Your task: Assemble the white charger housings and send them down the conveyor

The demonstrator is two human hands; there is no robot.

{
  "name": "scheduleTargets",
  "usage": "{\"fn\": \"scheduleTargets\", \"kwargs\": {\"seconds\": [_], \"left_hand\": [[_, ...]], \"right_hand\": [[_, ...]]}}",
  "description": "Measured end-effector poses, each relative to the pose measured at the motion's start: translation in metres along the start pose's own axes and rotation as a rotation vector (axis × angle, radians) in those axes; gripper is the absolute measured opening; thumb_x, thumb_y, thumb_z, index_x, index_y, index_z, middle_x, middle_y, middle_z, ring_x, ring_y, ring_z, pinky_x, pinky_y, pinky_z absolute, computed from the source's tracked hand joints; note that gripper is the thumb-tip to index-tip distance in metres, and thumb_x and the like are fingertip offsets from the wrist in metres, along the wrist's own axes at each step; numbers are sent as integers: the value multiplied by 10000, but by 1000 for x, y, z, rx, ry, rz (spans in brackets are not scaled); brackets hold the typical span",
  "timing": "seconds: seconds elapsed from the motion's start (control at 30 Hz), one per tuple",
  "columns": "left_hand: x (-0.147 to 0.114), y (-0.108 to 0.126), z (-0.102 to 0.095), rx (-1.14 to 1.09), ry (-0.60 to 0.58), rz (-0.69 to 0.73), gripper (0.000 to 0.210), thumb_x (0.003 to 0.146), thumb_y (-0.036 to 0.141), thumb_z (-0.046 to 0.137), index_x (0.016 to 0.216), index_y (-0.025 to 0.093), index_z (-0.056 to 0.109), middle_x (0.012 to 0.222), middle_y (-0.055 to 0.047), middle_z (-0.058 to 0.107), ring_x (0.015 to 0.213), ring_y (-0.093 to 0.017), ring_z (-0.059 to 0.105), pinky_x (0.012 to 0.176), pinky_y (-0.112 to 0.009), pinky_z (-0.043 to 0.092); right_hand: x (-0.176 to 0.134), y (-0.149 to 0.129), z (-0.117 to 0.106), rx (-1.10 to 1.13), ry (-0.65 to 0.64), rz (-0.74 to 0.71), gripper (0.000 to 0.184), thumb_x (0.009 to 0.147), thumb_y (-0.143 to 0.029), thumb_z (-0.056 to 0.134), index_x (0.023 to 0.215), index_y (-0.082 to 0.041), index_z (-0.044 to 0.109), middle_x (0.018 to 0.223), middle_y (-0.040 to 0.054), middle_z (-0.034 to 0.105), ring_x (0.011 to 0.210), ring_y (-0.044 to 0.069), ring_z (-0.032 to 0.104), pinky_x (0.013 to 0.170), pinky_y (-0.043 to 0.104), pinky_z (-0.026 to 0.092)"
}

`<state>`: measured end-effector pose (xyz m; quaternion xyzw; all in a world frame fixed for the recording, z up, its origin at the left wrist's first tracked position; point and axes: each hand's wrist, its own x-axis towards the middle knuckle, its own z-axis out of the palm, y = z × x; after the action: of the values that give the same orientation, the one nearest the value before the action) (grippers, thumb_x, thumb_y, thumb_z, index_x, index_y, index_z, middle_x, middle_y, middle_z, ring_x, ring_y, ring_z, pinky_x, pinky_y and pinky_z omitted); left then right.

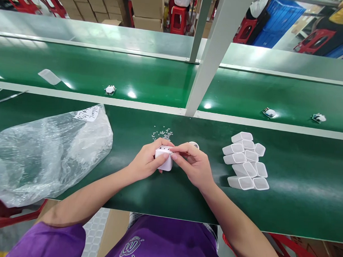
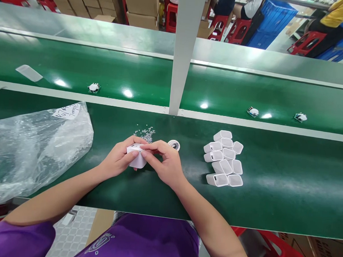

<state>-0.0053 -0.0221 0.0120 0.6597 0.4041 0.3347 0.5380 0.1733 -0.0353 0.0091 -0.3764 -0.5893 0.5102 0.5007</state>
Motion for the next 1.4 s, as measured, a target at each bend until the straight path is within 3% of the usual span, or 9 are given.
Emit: {"fn": "scheduleTargets", "kwargs": {"seconds": [0.23, 0.4, 0.6, 0.93, 1.23, 1.4], "left_hand": [[0, -2, -1, 124, 23, 44, 350, 912, 503, 493, 1003, 176, 577, 790, -3, 660, 489, -103, 603, 447, -208, 484], [0, 0, -3, 276, 57, 139, 380, 916, 522, 453, 975, 176, 598, 869, -40, 705, 702, -158, 658, 631, -256, 513], [-1, 2, -4, 304, 37, 86, 436, 897, 579, 425, 969, 183, 595, 835, -38, 706, 694, -164, 646, 628, -265, 502], [-1, 0, -2, 335, 100, 190, 294, 884, 431, 467, 923, 176, 608, 833, -33, 715, 694, -154, 645, 633, -249, 499], [1, -4, -2, 343, 82, 146, 337, 915, 473, 443, 947, 183, 611, 877, -39, 720, 750, -166, 654, 678, -266, 500], [2, -9, -5, 311, 86, 160, 490, 924, 589, 359, 1031, 180, 607, 953, -61, 716, 788, -188, 655, 724, -304, 514]], "right_hand": [[0, 1, 2, 27, 17, 15, 92, 850, -327, 709, 912, -270, 745, 863, 2, 710, 828, 151, 657, 767, 308, 557], [0, 1, 2, 24, 11, 10, 98, 839, -337, 718, 899, -265, 747, 843, 4, 716, 800, 150, 663, 752, 306, 570], [-1, 1, 2, -11, 9, -6, 87, 845, -325, 709, 890, -261, 747, 833, 8, 726, 780, 151, 670, 731, 304, 577], [-4, -4, 3, -75, 5, -97, 100, 850, -189, 684, 898, -252, 746, 829, 0, 727, 768, 134, 674, 719, 280, 578], [-2, 2, 1, -60, 15, -49, 88, 864, -276, 678, 908, -249, 749, 850, 18, 727, 780, 143, 678, 703, 281, 592], [2, 3, -2, -16, -31, -6, 136, 855, -343, 695, 948, -262, 753, 884, 17, 721, 804, 142, 681, 710, 271, 598]]}}
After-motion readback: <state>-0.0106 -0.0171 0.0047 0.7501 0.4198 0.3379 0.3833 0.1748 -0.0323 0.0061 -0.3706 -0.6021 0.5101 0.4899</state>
